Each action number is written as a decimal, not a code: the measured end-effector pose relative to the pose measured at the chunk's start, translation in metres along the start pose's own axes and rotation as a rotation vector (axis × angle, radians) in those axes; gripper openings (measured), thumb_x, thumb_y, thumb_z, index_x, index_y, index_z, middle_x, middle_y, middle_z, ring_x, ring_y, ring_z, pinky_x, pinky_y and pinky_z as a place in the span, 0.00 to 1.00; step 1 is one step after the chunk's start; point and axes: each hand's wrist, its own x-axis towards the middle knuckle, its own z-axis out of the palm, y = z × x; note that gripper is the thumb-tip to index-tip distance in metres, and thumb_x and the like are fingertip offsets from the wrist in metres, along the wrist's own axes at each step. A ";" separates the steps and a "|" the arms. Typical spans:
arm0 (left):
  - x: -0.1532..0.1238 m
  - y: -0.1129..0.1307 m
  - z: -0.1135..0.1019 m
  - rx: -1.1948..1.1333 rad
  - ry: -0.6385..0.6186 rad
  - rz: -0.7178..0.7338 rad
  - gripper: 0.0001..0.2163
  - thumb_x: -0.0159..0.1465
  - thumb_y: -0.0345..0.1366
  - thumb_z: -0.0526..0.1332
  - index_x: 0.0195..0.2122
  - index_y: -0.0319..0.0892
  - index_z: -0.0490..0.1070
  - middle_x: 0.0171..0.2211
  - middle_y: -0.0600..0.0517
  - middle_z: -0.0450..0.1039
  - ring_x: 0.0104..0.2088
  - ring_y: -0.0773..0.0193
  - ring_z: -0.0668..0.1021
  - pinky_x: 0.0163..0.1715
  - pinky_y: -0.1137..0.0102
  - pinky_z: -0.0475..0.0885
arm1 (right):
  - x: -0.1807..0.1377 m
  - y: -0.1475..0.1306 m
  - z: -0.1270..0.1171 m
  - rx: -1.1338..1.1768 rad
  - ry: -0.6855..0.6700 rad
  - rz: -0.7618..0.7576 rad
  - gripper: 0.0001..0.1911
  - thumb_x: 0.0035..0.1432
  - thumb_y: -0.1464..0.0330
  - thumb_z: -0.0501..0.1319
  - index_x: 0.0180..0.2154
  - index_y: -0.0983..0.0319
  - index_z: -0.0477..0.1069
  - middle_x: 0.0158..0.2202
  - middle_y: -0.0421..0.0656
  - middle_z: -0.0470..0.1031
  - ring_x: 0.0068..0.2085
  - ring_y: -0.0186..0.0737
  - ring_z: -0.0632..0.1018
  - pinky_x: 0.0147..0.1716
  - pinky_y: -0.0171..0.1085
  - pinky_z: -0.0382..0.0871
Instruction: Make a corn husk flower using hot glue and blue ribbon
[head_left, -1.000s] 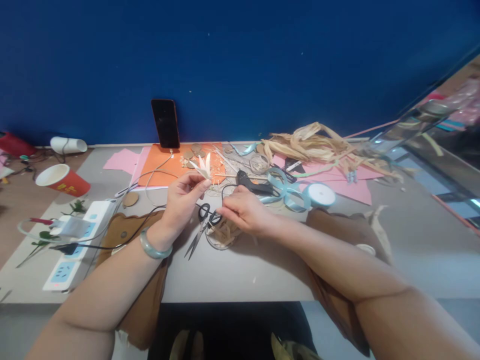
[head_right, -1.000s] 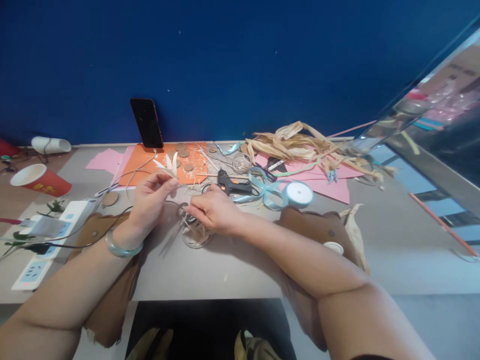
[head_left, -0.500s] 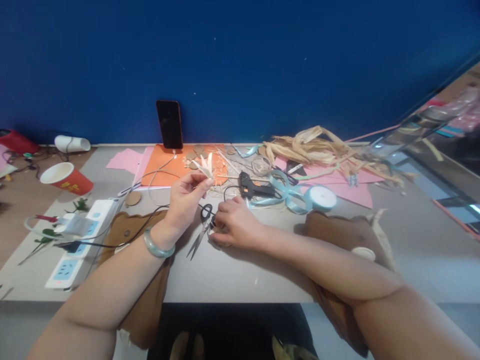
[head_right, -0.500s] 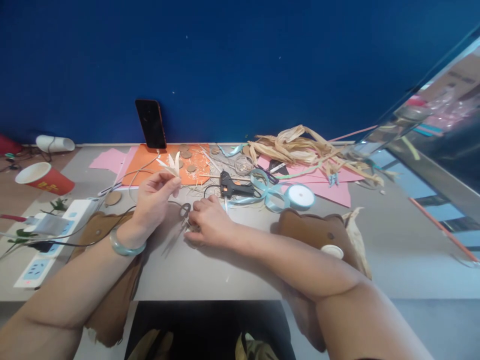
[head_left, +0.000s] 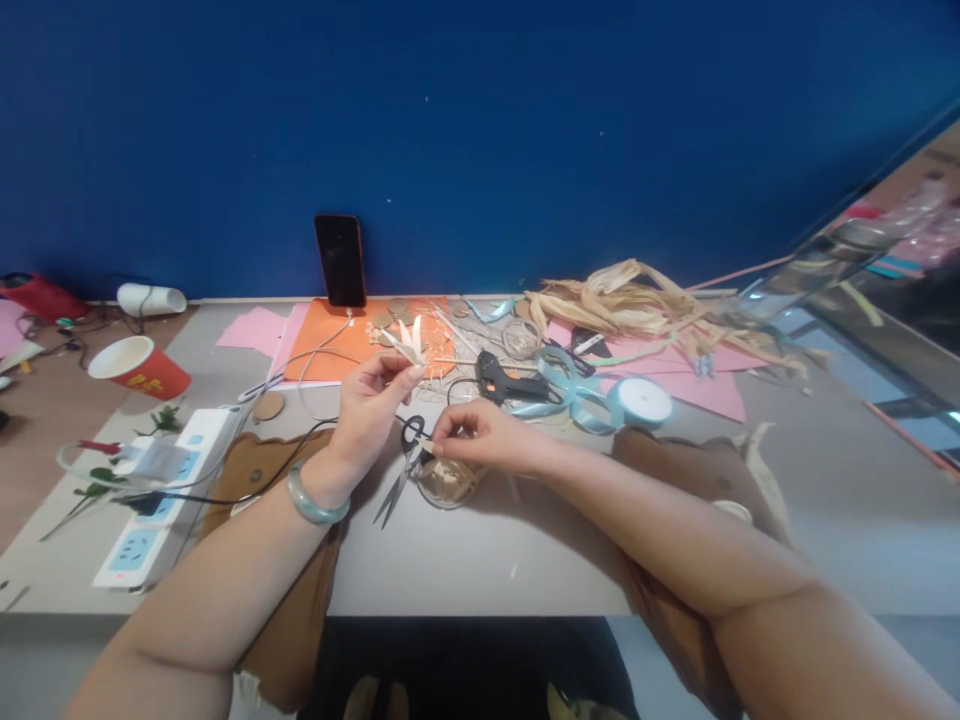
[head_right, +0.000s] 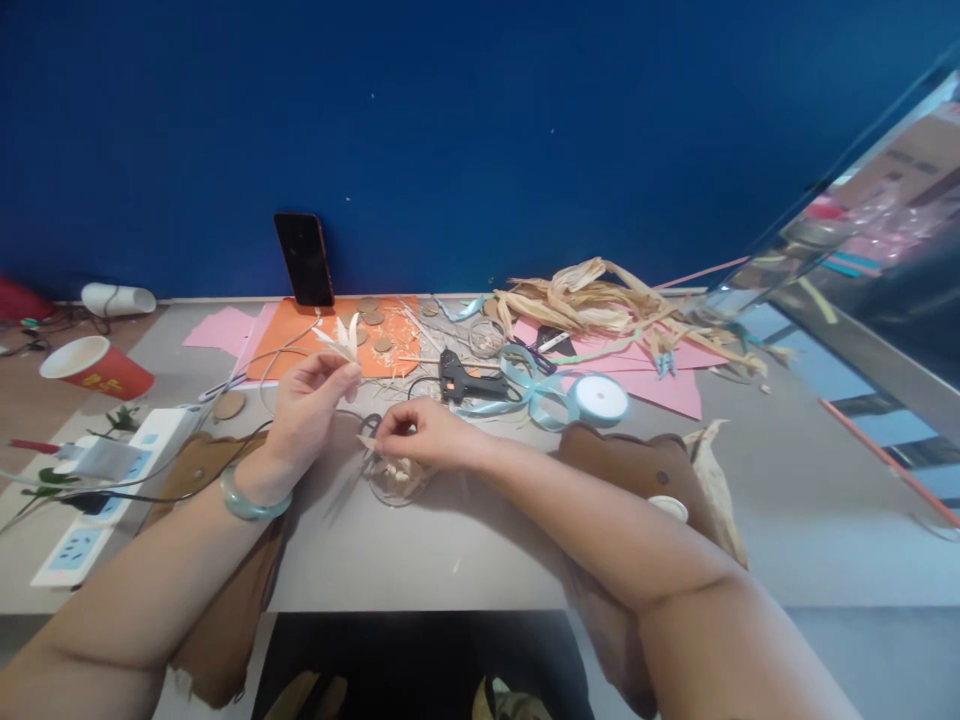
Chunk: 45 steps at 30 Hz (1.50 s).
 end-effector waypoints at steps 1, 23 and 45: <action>0.000 0.000 0.000 -0.002 -0.005 0.002 0.08 0.54 0.37 0.68 0.27 0.40 0.70 0.22 0.56 0.66 0.22 0.73 0.66 0.24 0.75 0.63 | 0.000 -0.001 -0.002 0.091 -0.014 0.037 0.07 0.51 0.67 0.64 0.30 0.66 0.73 0.28 0.41 0.76 0.29 0.32 0.73 0.32 0.33 0.66; -0.001 -0.005 -0.002 -0.050 -0.046 -0.024 0.07 0.55 0.35 0.68 0.27 0.40 0.70 0.22 0.57 0.66 0.21 0.73 0.67 0.23 0.75 0.63 | 0.001 0.009 -0.004 -0.220 -0.012 -0.134 0.07 0.52 0.74 0.60 0.33 0.65 0.77 0.28 0.41 0.77 0.30 0.34 0.76 0.33 0.31 0.68; -0.003 -0.006 -0.003 -0.048 -0.077 -0.063 0.07 0.54 0.35 0.68 0.28 0.40 0.70 0.23 0.57 0.67 0.22 0.73 0.68 0.24 0.75 0.63 | 0.003 0.000 -0.029 0.299 0.126 0.011 0.11 0.47 0.65 0.68 0.29 0.66 0.72 0.23 0.37 0.73 0.21 0.26 0.69 0.22 0.29 0.64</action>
